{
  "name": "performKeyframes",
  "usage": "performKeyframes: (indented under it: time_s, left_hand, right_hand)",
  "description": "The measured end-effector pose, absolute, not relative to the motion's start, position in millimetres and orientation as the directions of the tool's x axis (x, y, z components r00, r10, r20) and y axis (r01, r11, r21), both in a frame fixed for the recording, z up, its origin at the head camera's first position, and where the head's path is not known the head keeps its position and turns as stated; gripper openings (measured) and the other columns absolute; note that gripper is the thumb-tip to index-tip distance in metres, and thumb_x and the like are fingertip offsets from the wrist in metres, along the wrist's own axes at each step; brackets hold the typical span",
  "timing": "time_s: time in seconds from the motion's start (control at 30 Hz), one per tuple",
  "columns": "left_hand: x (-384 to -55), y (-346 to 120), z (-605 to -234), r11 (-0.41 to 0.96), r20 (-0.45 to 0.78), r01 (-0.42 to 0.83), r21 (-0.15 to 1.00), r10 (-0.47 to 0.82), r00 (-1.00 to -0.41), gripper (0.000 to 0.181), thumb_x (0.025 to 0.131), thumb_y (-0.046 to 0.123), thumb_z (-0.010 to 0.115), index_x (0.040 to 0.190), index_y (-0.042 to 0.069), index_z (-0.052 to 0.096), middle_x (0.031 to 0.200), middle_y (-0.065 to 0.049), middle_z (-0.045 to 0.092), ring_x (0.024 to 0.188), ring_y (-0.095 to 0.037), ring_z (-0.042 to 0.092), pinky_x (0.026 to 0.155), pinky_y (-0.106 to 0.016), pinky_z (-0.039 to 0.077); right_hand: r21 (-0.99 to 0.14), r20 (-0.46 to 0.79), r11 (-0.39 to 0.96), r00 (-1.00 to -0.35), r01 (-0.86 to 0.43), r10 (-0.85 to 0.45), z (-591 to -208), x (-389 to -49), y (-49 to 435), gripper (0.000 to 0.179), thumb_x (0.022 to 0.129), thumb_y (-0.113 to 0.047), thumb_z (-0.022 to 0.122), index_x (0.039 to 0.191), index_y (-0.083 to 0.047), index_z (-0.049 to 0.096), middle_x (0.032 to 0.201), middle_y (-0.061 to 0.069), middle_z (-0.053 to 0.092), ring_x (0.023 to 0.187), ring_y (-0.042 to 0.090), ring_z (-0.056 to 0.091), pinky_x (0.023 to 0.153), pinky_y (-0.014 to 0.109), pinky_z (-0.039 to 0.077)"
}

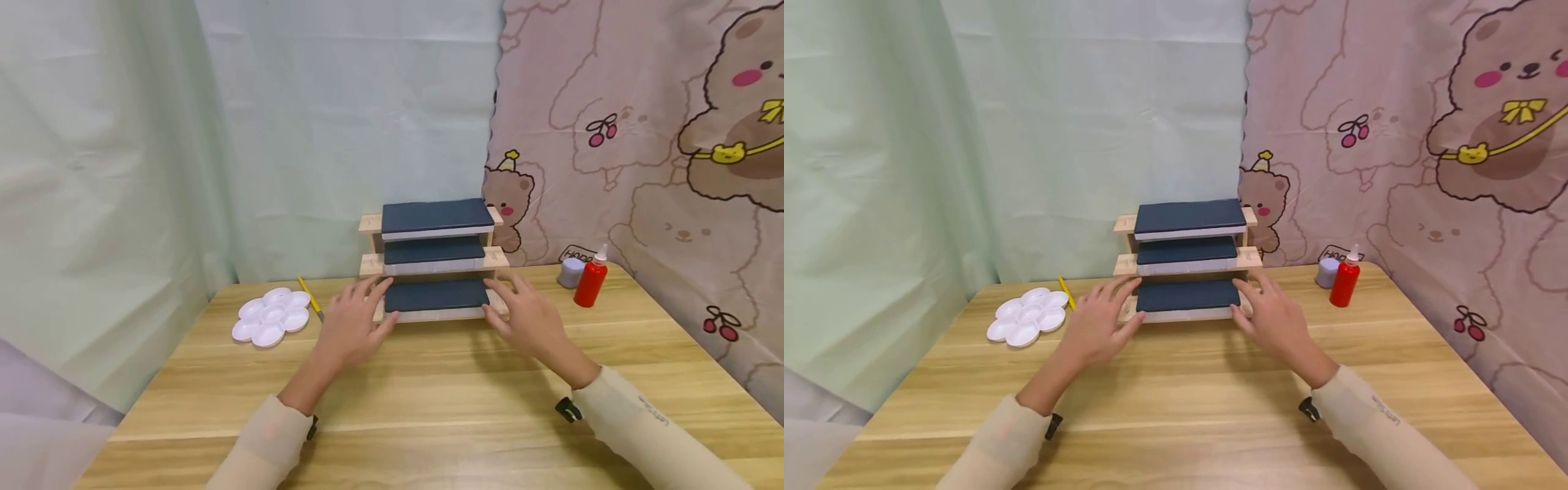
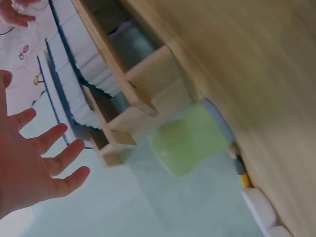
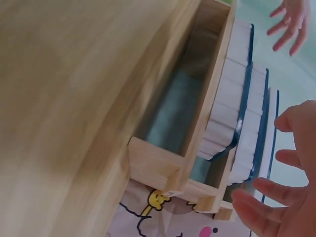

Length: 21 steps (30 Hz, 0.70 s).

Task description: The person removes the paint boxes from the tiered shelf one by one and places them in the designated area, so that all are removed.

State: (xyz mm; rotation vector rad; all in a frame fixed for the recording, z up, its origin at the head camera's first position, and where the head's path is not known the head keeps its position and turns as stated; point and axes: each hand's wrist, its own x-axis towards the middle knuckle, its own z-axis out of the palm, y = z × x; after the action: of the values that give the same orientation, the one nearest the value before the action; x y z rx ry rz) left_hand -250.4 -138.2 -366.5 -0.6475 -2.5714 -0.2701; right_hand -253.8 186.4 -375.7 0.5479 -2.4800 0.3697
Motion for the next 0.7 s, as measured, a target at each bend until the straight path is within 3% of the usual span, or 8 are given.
performKeyframes:
  time_s: [0.17,0.5,0.7]
  left_hand:
    - [-258,-149,-373,0.872,0.406,0.471,0.133,0.386,-0.829,0.058,0.099,0.055,0.047,0.146,0.022,0.048,0.147,-0.009,0.048,0.128,-0.035,0.048,0.093,-0.060,0.044]
    - [-273,-163,-373,0.863,0.300,0.459,0.213,0.389,-0.871,0.053,0.097,0.051,0.055,0.139,0.018,0.056,0.145,-0.008,0.051,0.129,-0.036,0.048,0.097,-0.061,0.042]
    - [-282,-168,-373,0.858,0.228,0.448,0.249,0.398,-0.889,0.051,0.097,0.051,0.057,0.136,0.018,0.058,0.143,-0.007,0.053,0.130,-0.034,0.048,0.099,-0.062,0.040]
  right_hand:
    - [-0.217,0.504,0.878,-0.819,-0.427,-0.274,-379,-257,191,0.049,0.091,-0.036,0.068,0.135,-0.015,0.062,0.121,0.015,0.061,0.084,0.031,0.063,0.059,0.036,0.052]
    - [-0.434,0.409,0.787,-0.874,-0.439,-0.263,-381,-264,193,0.051,0.088,-0.034,0.075,0.132,-0.012,0.063,0.121,0.016,0.060,0.087,0.026,0.067,0.068,0.039,0.055]
    - [-0.565,0.340,0.712,-0.904,-0.417,-0.260,-384,-271,195,0.053,0.088,-0.030,0.077,0.134,-0.010,0.060,0.129,0.017,0.057,0.085,0.023,0.066,0.067,0.032,0.056]
